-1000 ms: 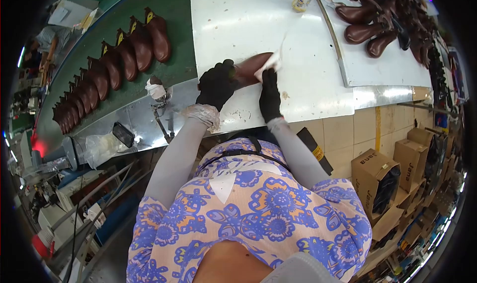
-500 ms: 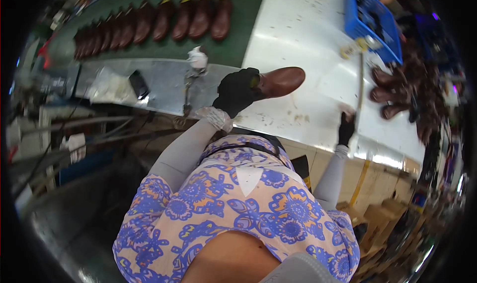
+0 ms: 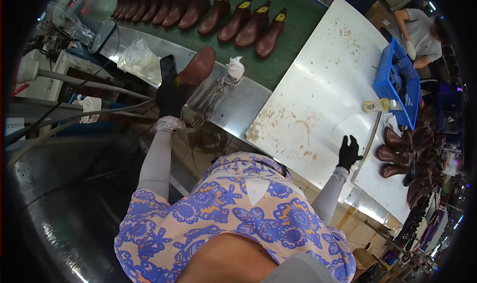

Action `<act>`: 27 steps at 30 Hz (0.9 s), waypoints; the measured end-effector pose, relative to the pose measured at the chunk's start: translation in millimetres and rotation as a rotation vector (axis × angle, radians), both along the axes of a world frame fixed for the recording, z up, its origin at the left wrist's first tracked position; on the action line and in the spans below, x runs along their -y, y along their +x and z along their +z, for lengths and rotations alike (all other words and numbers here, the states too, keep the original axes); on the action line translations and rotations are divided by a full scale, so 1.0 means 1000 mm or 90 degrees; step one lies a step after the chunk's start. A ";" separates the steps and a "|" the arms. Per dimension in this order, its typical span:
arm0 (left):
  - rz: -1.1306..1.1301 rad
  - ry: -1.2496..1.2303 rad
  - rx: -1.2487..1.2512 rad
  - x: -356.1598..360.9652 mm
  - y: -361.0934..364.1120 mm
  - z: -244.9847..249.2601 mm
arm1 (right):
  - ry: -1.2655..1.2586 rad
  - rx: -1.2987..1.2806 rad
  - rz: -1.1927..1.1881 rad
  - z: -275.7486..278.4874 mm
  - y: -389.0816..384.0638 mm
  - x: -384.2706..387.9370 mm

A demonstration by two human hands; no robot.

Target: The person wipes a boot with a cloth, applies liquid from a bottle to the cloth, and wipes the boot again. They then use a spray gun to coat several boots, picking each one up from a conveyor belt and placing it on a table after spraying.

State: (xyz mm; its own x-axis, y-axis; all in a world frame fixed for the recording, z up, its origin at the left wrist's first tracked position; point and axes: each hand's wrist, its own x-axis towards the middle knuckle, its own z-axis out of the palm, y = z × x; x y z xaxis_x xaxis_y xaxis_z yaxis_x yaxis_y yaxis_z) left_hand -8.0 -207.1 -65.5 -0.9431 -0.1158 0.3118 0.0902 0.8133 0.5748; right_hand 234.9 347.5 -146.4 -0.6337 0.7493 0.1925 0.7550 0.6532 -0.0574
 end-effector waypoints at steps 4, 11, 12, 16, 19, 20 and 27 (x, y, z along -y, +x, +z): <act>0.039 -0.095 -0.054 0.017 -0.020 -0.054 | -0.083 -0.137 0.194 -0.005 -0.093 0.027; 0.050 -0.121 0.037 0.007 -0.018 -0.031 | -0.199 -0.300 0.627 0.024 -0.338 0.085; 0.018 -0.076 -0.005 0.009 -0.010 -0.025 | -0.101 -0.265 0.702 0.035 -0.369 0.092; 0.127 -0.234 -0.096 0.002 0.049 -0.027 | 0.155 -0.056 0.748 0.050 -0.473 0.111; 0.165 -0.246 0.057 -0.011 0.119 -0.004 | 0.261 -0.013 0.869 0.035 -0.527 0.103; 0.219 -0.237 0.120 -0.021 0.146 -0.001 | 0.255 0.059 0.907 0.039 -0.535 0.102; 0.406 -0.220 0.334 -0.039 0.287 -0.056 | 0.120 0.072 1.056 0.019 -0.554 0.085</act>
